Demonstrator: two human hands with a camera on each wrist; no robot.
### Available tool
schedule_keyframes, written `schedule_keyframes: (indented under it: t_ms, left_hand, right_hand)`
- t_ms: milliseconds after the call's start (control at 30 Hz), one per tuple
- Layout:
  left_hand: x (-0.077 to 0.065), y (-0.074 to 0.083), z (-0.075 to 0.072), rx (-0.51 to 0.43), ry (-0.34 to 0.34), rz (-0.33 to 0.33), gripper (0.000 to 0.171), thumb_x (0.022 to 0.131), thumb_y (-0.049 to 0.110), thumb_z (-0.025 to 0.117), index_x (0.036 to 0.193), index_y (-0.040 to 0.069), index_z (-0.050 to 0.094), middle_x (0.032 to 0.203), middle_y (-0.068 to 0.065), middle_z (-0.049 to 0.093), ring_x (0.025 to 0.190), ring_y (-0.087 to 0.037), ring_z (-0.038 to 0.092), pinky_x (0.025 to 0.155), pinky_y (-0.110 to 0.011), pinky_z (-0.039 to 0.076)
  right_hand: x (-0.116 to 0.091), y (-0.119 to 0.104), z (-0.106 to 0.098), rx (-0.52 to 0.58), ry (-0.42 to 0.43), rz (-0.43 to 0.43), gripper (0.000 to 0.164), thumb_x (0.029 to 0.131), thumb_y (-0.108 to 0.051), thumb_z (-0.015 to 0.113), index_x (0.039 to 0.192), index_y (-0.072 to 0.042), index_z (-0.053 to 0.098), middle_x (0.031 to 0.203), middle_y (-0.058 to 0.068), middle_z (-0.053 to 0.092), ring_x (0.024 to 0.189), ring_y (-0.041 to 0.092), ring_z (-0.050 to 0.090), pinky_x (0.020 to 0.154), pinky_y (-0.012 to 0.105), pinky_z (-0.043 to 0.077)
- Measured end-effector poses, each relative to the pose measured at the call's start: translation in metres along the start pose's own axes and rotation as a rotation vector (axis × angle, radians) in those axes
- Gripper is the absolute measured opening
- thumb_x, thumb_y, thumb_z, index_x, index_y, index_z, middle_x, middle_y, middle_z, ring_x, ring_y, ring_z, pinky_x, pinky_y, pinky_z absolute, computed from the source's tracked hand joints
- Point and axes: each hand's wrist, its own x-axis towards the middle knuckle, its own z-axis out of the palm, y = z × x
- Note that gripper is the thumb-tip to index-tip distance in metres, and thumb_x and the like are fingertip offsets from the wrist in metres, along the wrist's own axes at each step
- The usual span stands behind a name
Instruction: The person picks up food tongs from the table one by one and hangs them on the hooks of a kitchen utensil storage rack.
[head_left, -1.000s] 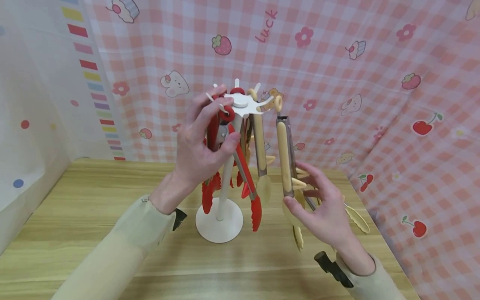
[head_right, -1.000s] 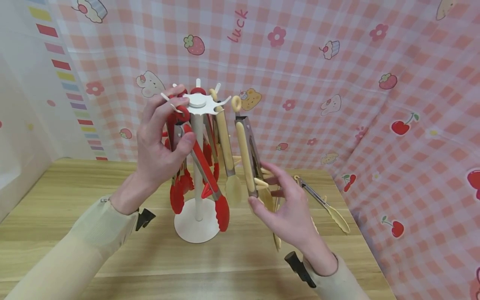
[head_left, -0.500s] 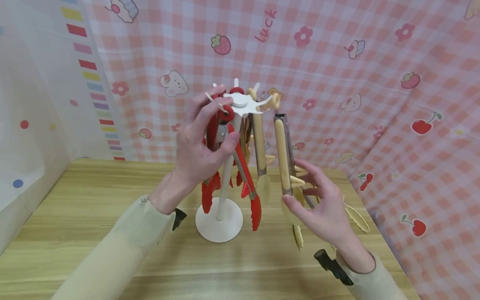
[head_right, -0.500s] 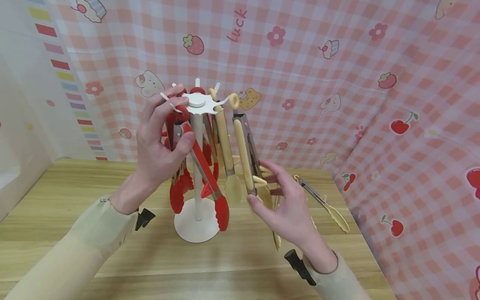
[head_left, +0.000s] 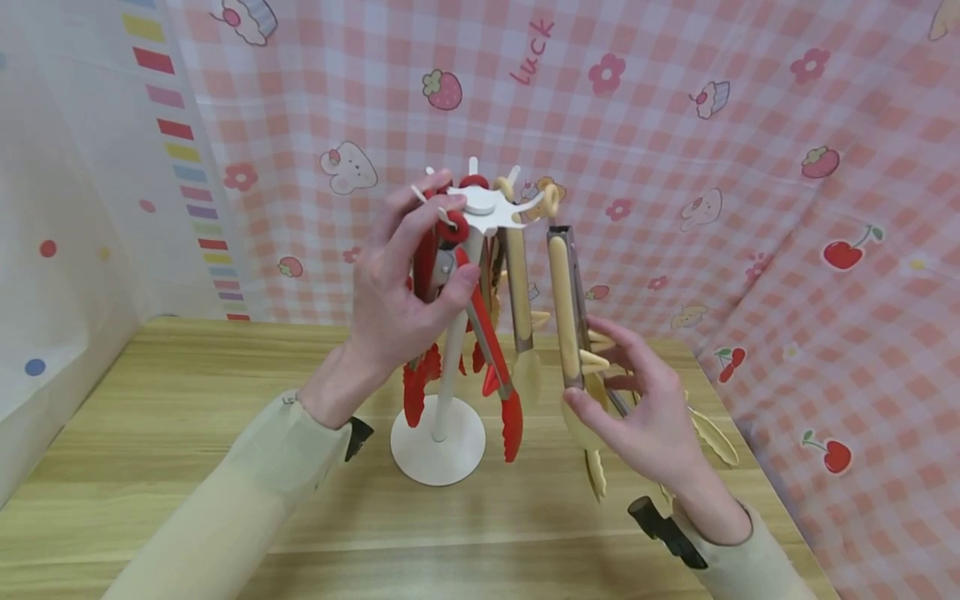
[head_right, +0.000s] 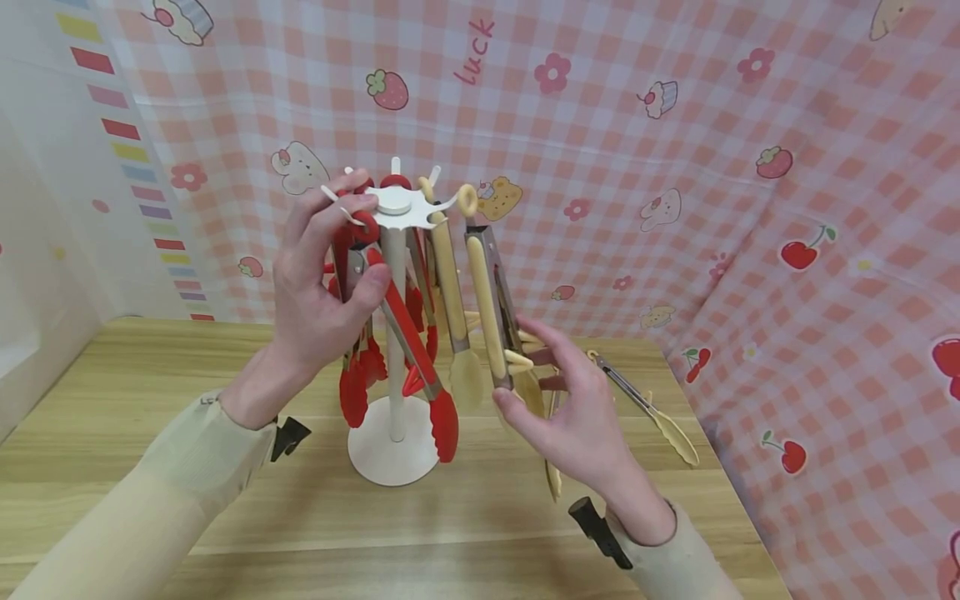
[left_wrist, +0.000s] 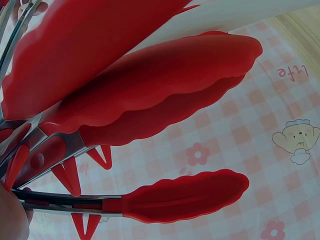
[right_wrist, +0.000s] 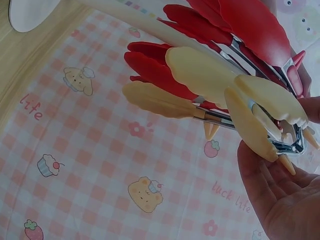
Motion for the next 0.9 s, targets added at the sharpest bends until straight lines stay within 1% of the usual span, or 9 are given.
schedule_keyframes:
  t_ms: [300,633,800,900]
  left_hand:
    - [-0.0002,-0.0004,0.0003,0.001,0.006,0.007,0.047,0.097,0.037,0.061,0.132,0.006,0.063,0.147,-0.022,0.056,0.133,-0.03,0.061,0.099,-0.03,0.056]
    - [-0.0002,-0.0003,-0.0006,0.005,-0.003,0.0,0.049,0.098,0.04,0.06,0.133,0.006,0.062,0.149,-0.021,0.055,0.134,-0.03,0.06,0.1,-0.03,0.056]
    - [-0.0004,0.0004,-0.0013,0.016,-0.011,-0.005,0.049,0.098,0.04,0.06,0.133,0.006,0.062,0.15,-0.021,0.055,0.132,-0.03,0.061,0.099,-0.03,0.056]
    - [-0.0003,0.0004,-0.0011,0.017,-0.014,-0.005,0.049,0.098,0.04,0.06,0.133,0.006,0.062,0.15,-0.021,0.055,0.132,-0.03,0.061,0.098,-0.03,0.056]
  right_hand:
    - [0.002,-0.0013,-0.0009,-0.013,-0.011,0.001,0.073,0.079,0.002,0.082,0.147,-0.011,0.058,0.118,0.012,0.077,0.101,-0.011,0.065,0.074,0.021,0.061]
    - [0.004,-0.0015,-0.0017,-0.02,-0.035,0.002,0.072,0.08,0.001,0.082,0.146,-0.01,0.058,0.113,0.01,0.077,0.098,-0.009,0.066,0.074,0.023,0.061]
    - [0.003,-0.0001,-0.0004,-0.014,-0.069,-0.009,0.071,0.08,0.0,0.083,0.146,-0.009,0.058,0.122,0.013,0.076,0.1,-0.008,0.066,0.075,0.025,0.062]
    - [0.0019,0.0008,0.001,-0.01,-0.072,-0.013,0.071,0.079,0.0,0.083,0.145,-0.009,0.059,0.124,0.013,0.076,0.101,-0.007,0.067,0.075,0.026,0.062]
